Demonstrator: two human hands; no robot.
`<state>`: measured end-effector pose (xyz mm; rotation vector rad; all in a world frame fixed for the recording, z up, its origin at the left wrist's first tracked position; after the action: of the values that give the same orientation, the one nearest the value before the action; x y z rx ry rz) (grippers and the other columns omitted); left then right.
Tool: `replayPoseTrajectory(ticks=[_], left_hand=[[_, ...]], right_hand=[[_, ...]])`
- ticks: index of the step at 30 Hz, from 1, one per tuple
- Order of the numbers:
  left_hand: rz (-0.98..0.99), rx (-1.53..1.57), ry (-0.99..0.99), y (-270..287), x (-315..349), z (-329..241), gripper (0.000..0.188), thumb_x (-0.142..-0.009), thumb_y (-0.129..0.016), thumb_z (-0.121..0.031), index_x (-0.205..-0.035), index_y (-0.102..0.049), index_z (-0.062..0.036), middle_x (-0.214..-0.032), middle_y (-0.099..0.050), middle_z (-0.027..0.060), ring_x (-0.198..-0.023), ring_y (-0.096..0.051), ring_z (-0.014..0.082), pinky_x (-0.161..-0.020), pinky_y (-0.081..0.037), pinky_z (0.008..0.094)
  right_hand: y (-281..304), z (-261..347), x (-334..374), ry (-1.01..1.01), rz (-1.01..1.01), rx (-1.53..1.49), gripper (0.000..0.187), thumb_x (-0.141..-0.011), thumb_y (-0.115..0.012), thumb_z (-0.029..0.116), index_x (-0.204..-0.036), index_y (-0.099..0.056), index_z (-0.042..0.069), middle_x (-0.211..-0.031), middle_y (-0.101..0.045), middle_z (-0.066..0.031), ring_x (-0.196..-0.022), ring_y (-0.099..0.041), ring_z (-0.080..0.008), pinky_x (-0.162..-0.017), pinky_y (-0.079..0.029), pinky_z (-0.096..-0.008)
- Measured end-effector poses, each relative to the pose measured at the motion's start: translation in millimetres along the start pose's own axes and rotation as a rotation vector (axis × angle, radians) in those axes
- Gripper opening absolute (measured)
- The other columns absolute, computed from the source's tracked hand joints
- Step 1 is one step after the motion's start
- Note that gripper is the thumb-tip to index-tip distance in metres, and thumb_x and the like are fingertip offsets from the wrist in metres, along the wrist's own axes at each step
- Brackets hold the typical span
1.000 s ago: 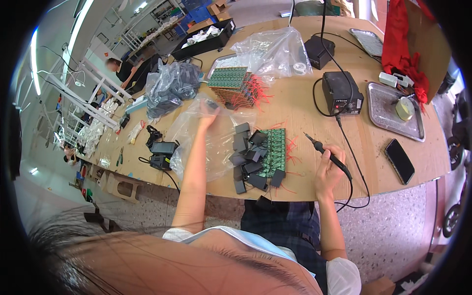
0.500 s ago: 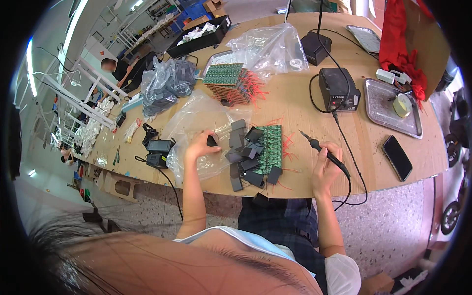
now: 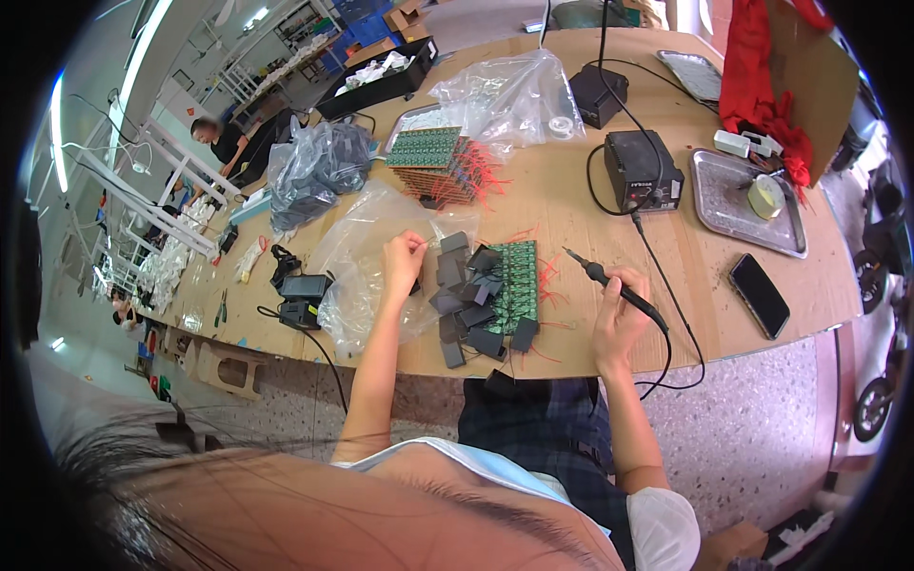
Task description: Soldering electronic components or wires onto printed circuit boards at a manual workstation.
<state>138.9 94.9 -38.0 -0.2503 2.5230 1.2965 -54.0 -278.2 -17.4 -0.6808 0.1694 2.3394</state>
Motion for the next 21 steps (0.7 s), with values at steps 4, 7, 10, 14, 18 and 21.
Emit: replayPoseTrajectory(ticks=[4, 7, 10, 14, 18, 21], left_hand=[[0.005, 0.101, -0.016, 3, -3, -18, 0.011, -0.085, -0.073, -0.011, -0.089, -0.069, -0.0020, -0.079, -0.072, 0.0111, -0.069, -0.069, 0.0222, -0.064, -0.052, 0.0345], [0.077, 0.377, -0.053, -11, -11, -22, 0.009, -0.087, -0.071, -0.009, -0.090, -0.069, -0.0013, -0.079, -0.070, 0.0075, -0.069, -0.065, 0.0155, -0.064, -0.051, 0.0301], [0.190, 0.477, -0.155, -28, -15, -46, 0.008, -0.088, -0.069, -0.008, -0.091, -0.068, -0.0003, -0.082, -0.069, 0.0048, -0.072, -0.063, 0.0122, -0.067, -0.050, 0.0281], [0.278, 0.411, -0.386, -39, -16, -85, 0.010, -0.088, -0.070, -0.008, -0.094, -0.069, 0.0003, -0.086, -0.069, 0.0046, -0.078, -0.063, 0.0139, -0.071, -0.050, 0.0290], [0.507, 0.319, -0.437, -54, -10, -121, 0.010, -0.087, -0.072, -0.009, -0.092, -0.071, 0.0007, -0.087, -0.069, 0.0079, -0.078, -0.066, 0.0172, -0.070, -0.052, 0.0306], [0.628, 0.255, -0.452, -66, -9, -133, 0.012, -0.086, -0.073, -0.010, -0.092, -0.072, 0.0000, -0.085, -0.071, 0.0089, -0.079, -0.069, 0.0163, -0.071, -0.052, 0.0294]], right_hand=[[-2, 2, -4, 0.003, -0.016, -0.054, 0.016, -0.105, -0.050, 0.012, -0.102, -0.059, -0.001, -0.099, -0.059, -0.0080, -0.078, -0.053, -0.0115, -0.071, -0.045, -0.0264], [-14, 1, -7, -0.029, 0.024, -0.063, 0.015, -0.104, -0.051, 0.012, -0.102, -0.060, -0.001, -0.096, -0.059, -0.0070, -0.077, -0.052, -0.0107, -0.071, -0.044, -0.0258], [-32, 0, -10, -0.015, 0.072, -0.027, 0.014, -0.104, -0.052, 0.012, -0.102, -0.060, 0.000, -0.092, -0.058, -0.0052, -0.077, -0.052, -0.0098, -0.070, -0.043, -0.0251], [-53, -1, -8, -0.057, 0.131, 0.019, 0.012, -0.101, -0.055, 0.010, -0.100, -0.061, -0.001, -0.092, -0.059, -0.0082, -0.081, -0.054, -0.0155, -0.073, -0.044, -0.0293], [-58, -1, -5, -0.065, 0.129, 0.064, 0.012, -0.099, -0.057, 0.008, -0.097, -0.062, -0.002, -0.093, -0.061, -0.0138, -0.085, -0.059, -0.0237, -0.078, -0.046, -0.0349], [-56, -9, -2, -0.078, 0.129, 0.048, 0.012, -0.099, -0.057, 0.008, -0.096, -0.062, -0.002, -0.094, -0.061, -0.0137, -0.085, -0.059, -0.0239, -0.078, -0.046, -0.0350]])
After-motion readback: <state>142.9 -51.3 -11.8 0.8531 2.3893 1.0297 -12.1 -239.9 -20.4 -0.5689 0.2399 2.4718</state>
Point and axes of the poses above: each hand's wrist, its own x-axis away from the middle knuckle, its own y-axis out of the back of the hand, z = x × y, the point moved 8 cm from there along -x, towards the middle knuckle
